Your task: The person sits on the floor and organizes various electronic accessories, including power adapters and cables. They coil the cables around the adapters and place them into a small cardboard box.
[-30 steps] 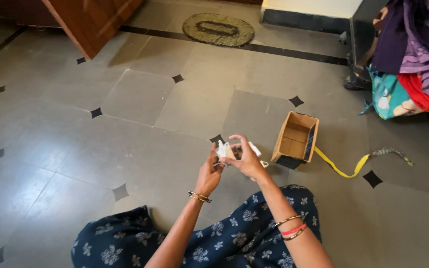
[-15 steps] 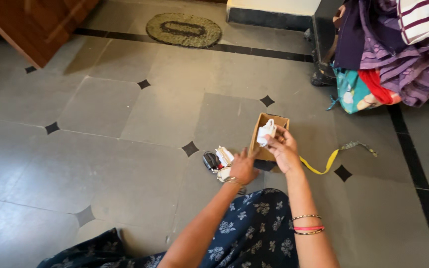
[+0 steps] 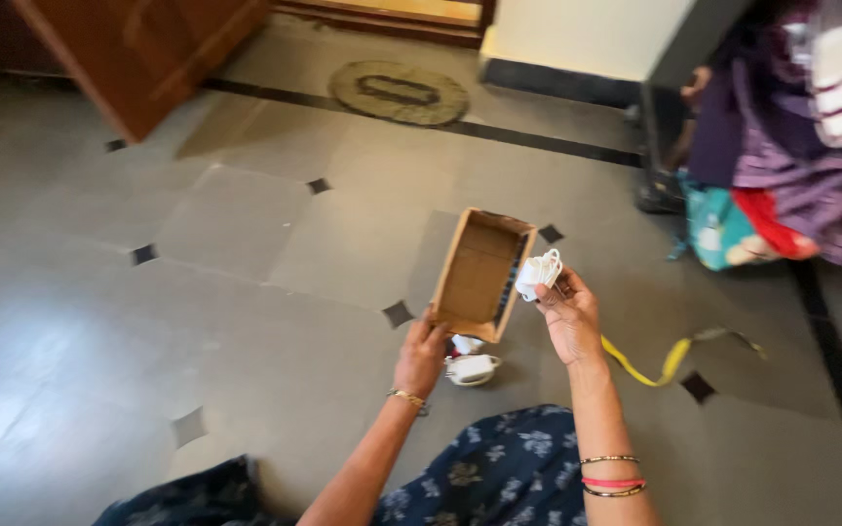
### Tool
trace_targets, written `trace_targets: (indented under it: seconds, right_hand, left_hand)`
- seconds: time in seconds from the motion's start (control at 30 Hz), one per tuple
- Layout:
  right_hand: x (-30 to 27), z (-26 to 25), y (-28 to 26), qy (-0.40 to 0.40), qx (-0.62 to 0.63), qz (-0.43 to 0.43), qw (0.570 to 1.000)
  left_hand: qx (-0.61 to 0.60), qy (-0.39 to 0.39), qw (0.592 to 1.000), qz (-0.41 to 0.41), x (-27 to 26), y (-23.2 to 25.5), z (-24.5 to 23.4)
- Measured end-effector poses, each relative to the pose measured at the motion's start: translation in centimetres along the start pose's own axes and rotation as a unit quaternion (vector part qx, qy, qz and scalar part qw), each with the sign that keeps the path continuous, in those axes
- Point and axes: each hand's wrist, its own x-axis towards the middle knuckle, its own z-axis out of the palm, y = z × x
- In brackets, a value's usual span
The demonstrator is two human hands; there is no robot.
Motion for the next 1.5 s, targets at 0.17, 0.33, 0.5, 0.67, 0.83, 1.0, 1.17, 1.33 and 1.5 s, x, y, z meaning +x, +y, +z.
trace_targets:
  seconds: [0.17, 0.33, 0.5, 0.67, 0.83, 1.0, 1.17, 1.33, 1.5]
  right_hand:
    - [0.4, 5.2, 5.9, -0.059, 0.018, 0.085, 0.994]
    - [0.0, 11.0, 12.2, -0.099, -0.040, 0.161, 0.981]
    - [0.4, 14.6, 16.6, -0.163, -0.213, 0.178, 0.947]
    - [1.8, 16.3, 19.1, -0.236, -0.476, 0.030, 0.846]
    - [3.0, 16.0, 24.2, -0.321, -0.640, -0.099, 0.691]
    - [3.1, 14.7, 27.7, -0.371, -0.720, -0.071, 0.582]
    - [2.3, 13.7, 28.9, -0.384, -0.742, -0.103, 0.540]
    - [2.5, 14.0, 28.8, -0.423, -0.778, -0.091, 0.454]
    - [2.1, 14.7, 26.9, -0.437, -0.757, -0.147, 0.463]
  left_hand:
    - [0.095, -0.023, 0.989, -0.106, -2.9, -4.8, -8.4]
    - [0.145, -0.077, 0.959, -0.231, -4.3, -6.8, -12.3]
    - [0.157, -0.134, 0.937, -0.281, -2.5, -5.1, -15.9]
    - [0.113, -0.042, 0.980, -0.157, -0.2, -6.0, -17.2]
    - [0.089, -0.061, 0.988, -0.108, -0.2, -9.5, -14.3]
    - [0.163, -0.084, 0.974, -0.132, -2.6, -13.8, -10.7]
    - [0.207, -0.128, 0.955, -0.169, -4.0, -16.6, -7.5]
    - [0.236, -0.208, 0.926, -0.210, -3.9, -17.1, -6.6]
    - [0.251, -0.229, 0.919, -0.201, -3.9, -18.0, -6.3]
